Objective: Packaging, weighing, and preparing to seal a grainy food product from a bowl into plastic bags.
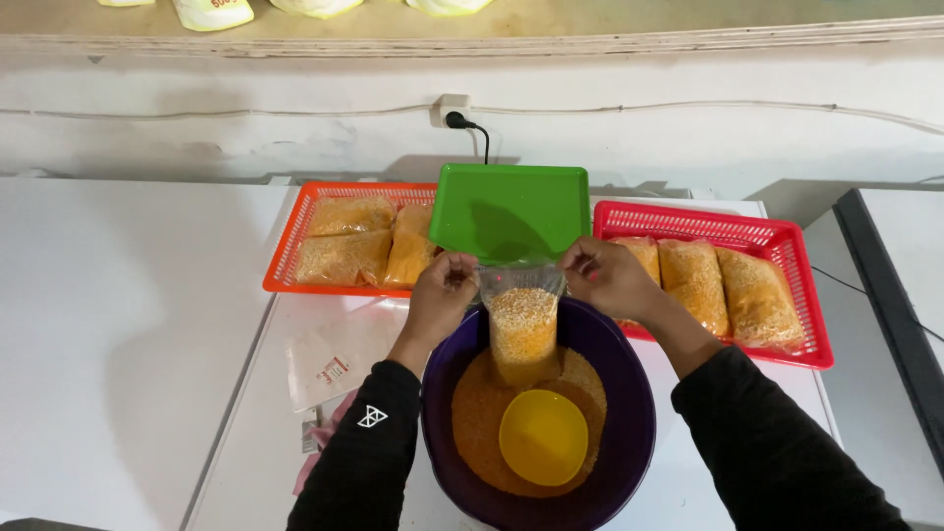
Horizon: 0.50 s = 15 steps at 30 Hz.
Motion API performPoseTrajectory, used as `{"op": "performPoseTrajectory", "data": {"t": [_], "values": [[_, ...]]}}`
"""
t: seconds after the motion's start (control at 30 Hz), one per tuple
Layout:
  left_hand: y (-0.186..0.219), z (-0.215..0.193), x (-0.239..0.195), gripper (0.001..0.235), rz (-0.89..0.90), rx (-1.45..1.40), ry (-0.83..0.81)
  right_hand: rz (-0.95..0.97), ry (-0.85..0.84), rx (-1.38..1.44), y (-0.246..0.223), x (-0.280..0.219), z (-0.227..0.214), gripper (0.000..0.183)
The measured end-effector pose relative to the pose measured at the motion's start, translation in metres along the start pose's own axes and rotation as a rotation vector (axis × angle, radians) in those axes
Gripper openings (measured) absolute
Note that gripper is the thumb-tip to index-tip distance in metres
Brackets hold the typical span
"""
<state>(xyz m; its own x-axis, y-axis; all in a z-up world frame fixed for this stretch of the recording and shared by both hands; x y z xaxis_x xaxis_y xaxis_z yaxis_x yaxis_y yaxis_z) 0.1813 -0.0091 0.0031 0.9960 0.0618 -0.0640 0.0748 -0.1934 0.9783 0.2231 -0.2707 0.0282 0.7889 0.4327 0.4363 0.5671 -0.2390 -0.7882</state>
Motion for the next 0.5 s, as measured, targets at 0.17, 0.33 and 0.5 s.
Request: {"op": "performPoseTrajectory", "data": {"t": [0.17, 0.33, 0.5], "values": [[0.026, 0.006, -0.02, 0.069, 0.083, 0.058, -0.077, 0.111, -0.001, 0.091, -0.016, -0.01, -0.013, 0.064], [0.079, 0.013, -0.025, 0.051, 0.486, 0.592, -0.072, -0.187, -0.235, -0.036, -0.052, 0.011, -0.004, 0.061], [0.074, 0.02, 0.003, 0.015, 0.319, 0.847, -0.239, -0.441, -0.662, -0.446, -0.014, 0.018, 0.026, 0.006]]}}
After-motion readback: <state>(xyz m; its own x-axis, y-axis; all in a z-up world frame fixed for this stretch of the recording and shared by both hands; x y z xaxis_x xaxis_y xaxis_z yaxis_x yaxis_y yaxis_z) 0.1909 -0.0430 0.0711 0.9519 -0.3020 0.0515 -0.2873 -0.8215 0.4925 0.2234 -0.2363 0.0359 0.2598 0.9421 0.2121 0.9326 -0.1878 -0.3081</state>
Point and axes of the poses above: each hand's wrist, its own x-axis towards the middle knuckle, its own z-axis out of the palm, y = z × x, the point moved 8 cm from there along x, towards the middle knuckle, and after that the axes turned 14 degrees about -z, right-handed, at the moved point
